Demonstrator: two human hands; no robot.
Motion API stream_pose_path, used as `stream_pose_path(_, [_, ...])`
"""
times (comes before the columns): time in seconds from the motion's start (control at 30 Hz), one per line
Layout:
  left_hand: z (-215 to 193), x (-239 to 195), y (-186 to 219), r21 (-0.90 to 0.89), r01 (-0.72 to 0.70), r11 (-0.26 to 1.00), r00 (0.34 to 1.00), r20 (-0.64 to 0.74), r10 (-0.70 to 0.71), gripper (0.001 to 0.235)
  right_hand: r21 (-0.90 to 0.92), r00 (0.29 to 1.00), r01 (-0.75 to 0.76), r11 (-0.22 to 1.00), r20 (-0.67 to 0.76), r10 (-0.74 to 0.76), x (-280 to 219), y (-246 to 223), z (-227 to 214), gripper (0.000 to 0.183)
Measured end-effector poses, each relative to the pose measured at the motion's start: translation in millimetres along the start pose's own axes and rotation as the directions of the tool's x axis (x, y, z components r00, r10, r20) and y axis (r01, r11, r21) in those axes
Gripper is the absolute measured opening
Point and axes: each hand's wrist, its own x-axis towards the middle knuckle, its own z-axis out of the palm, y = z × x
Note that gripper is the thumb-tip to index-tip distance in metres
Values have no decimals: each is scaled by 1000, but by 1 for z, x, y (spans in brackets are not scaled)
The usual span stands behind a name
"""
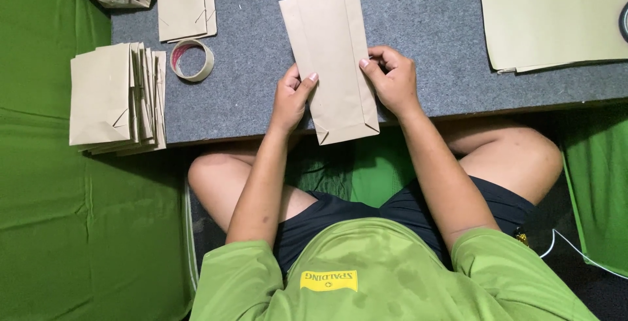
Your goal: A person is sitting on the floor, folding the bottoms of brown paper bags and stacking them on a table.
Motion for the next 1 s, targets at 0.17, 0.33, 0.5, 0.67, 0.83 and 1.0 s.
stream_pose_path(0.17, [3, -2, 7, 28, 12, 1000, 1000, 7, -13, 12, 49, 1000, -30, 998, -6, 30, -1, -1, -2, 13])
stream_pose_path(0.33, [4, -3, 11, 70, 16, 997, 1000, 3, -17, 9, 148, 998, -59, 987, 11, 58, 1, 2, -2, 17])
stream_pose_path(0.5, [8, -5, 12, 55, -15, 998, 1000, -12, 15, 10, 153, 997, -33, 988, 68, 22, 1, 6, -6, 27])
stream_pose_path(0.67, [2, -7, -5, 40, -15, 999, 1000, -21, 16, 44, 91, 998, 18, 996, 55, -23, -1, -13, -5, 30])
stream_pose_path(0.83, [4, 2, 7, -9, 23, 1000, 1000, -5, -23, 38, 95, 999, 24, 995, 39, -28, 1, -18, -6, 27])
stream_pose_path(1.0, [36, -17, 98, 333, -487, 807, 873, 180, 453, 24, 296, 944, 326, 898, -53, -325, -5, -79, -37, 18])
